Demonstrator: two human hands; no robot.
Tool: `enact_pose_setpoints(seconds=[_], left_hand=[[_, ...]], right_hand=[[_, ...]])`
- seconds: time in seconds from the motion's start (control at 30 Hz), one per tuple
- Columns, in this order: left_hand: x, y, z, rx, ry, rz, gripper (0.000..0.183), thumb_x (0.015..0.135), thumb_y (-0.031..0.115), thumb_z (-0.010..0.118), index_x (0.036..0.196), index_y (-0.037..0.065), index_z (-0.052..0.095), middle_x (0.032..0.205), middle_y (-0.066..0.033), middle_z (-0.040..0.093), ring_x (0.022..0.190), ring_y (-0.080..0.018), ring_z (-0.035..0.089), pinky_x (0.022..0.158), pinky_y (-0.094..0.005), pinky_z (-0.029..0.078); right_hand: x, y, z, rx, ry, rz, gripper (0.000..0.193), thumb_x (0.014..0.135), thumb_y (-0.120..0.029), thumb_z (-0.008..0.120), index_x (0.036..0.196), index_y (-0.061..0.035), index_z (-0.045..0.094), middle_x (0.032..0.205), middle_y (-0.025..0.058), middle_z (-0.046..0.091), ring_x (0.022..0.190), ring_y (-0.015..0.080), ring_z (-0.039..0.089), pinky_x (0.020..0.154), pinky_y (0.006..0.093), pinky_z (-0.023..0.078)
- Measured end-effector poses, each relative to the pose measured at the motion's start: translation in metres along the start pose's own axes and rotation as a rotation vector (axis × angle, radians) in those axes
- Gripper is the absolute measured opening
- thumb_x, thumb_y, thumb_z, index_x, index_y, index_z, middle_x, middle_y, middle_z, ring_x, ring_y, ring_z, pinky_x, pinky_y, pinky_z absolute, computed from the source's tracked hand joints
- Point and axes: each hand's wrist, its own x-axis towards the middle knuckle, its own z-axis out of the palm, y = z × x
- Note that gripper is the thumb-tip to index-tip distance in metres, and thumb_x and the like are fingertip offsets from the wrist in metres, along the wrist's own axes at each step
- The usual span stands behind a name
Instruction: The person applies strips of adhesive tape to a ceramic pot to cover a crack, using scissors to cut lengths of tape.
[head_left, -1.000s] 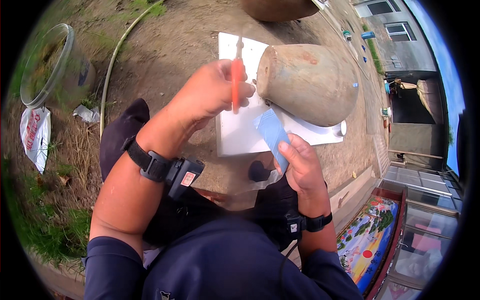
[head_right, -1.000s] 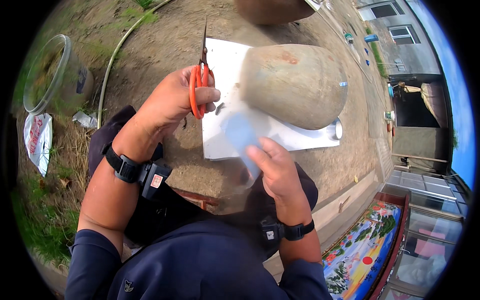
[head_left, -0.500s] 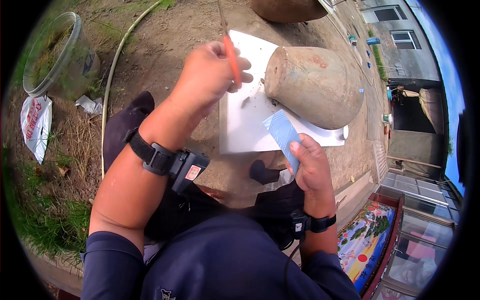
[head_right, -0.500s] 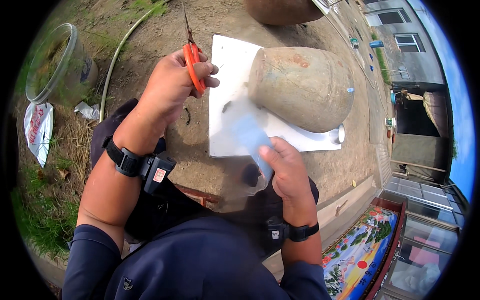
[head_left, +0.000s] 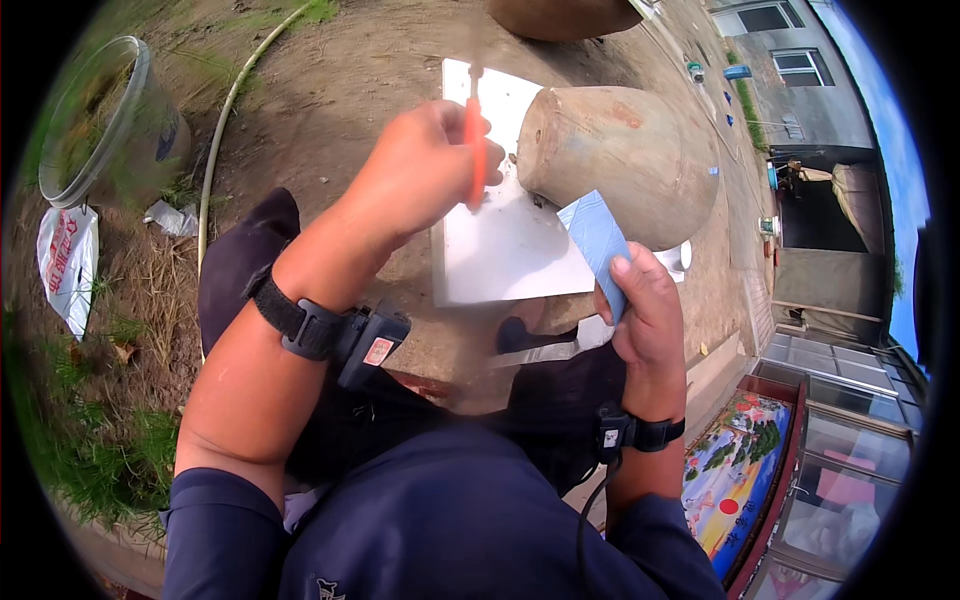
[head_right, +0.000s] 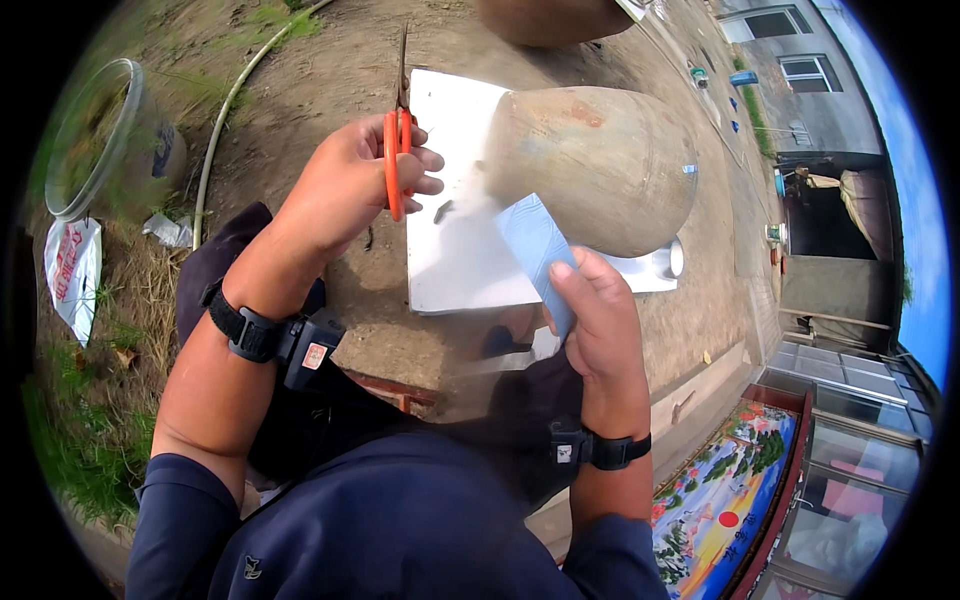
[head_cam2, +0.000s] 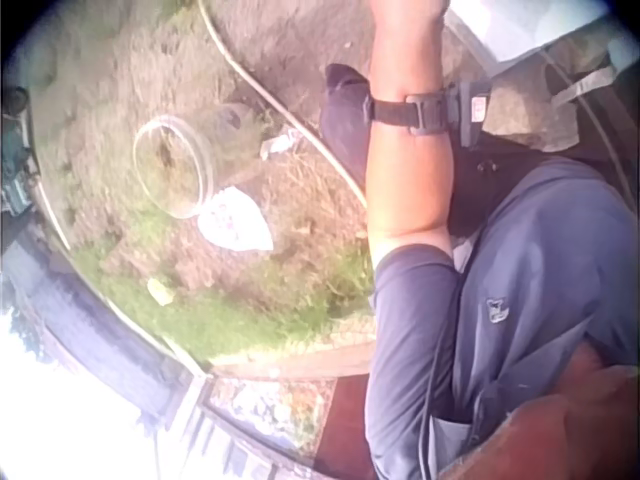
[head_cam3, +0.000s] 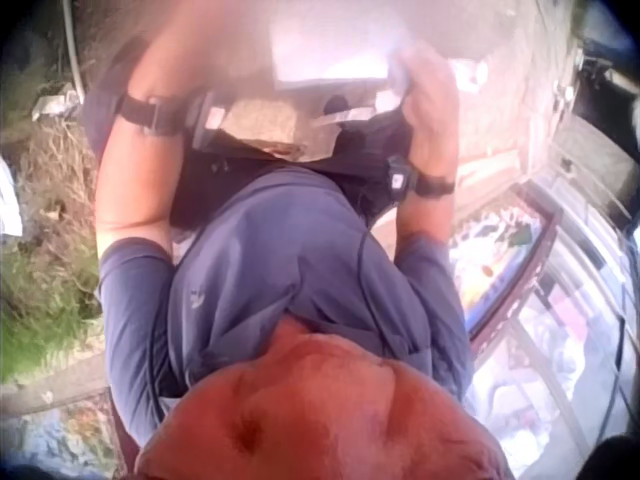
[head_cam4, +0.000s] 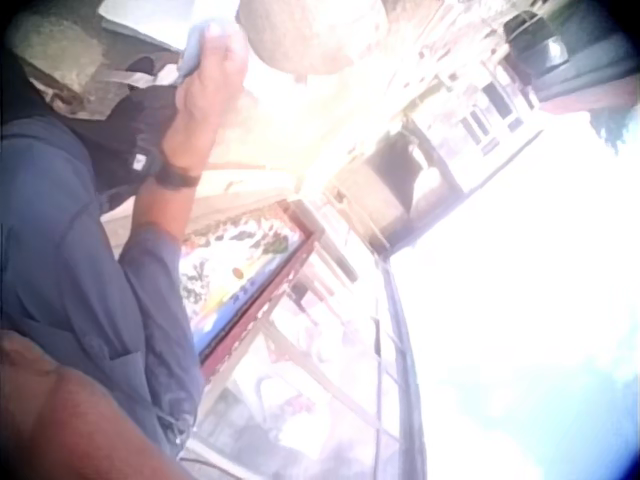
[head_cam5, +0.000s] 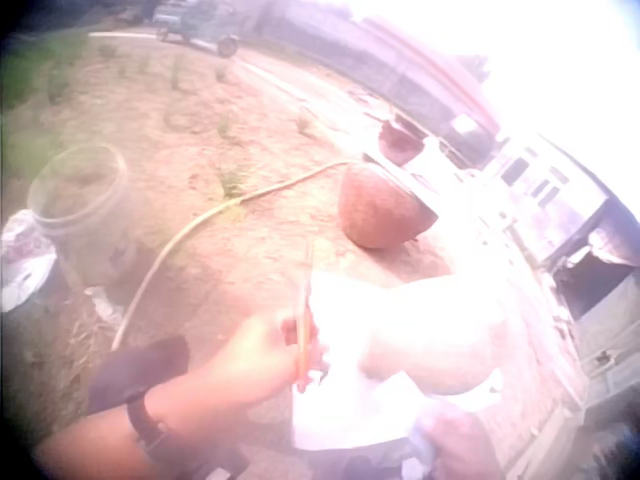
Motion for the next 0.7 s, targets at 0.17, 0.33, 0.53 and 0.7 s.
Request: enact_pose_setpoints(seconds=[0.17,0.33,0.53,0.7], left_hand=[[-0.005,-0.008,0.006,0.128,-0.26,-0.042,0.045,0.082,0.008,0.073,0.122,-0.005,0.057,0.107,-0.0113,0.07,0.099,-0.0165,0.069,0.082,-0.0287,0.055],[-0.012,-0.012,0.021,0.048,-0.358,-0.038,0.047,0.084,0.017,0.082,0.119,-0.002,0.058,0.099,-0.0056,0.071,0.092,-0.0121,0.066,0.084,-0.0263,0.053],[-0.011,-0.016,0.027,-0.06,-0.391,-0.029,0.047,0.082,0.014,0.084,0.118,0.0,0.058,0.1,-0.0055,0.07,0.094,-0.012,0.065,0.087,-0.0267,0.052],[-0.014,-0.035,0.036,-0.015,-0.459,-0.014,0.047,0.082,0.009,0.084,0.12,0.001,0.057,0.107,-0.0075,0.069,0.098,-0.015,0.065,0.09,-0.03,0.052]], right_hand=[[0.005,-0.006,-0.005,-0.006,0.001,-0.034,0.022,0.1,-0.021,0.063,0.108,0.0,0.066,0.081,0.001,0.063,0.061,0.0062,0.052,0.054,0.0212,0.042],[0.004,-0.008,-0.002,0.024,0.002,0.001,0.021,0.101,-0.018,0.063,0.11,0.0005,0.065,0.087,0.0029,0.066,0.067,0.0066,0.055,0.059,0.0211,0.044],[0.01,-0.007,0.011,0.209,0.038,-0.124,0.021,0.103,-0.017,0.059,0.114,0.0002,0.063,0.097,0.0062,0.069,0.079,0.011,0.064,0.069,0.0269,0.053],[0.018,-0.007,0.022,0.313,0.067,-0.141,0.021,0.105,-0.016,0.055,0.118,0.0007,0.057,0.103,0.0111,0.069,0.093,0.0191,0.068,0.085,0.036,0.055]])
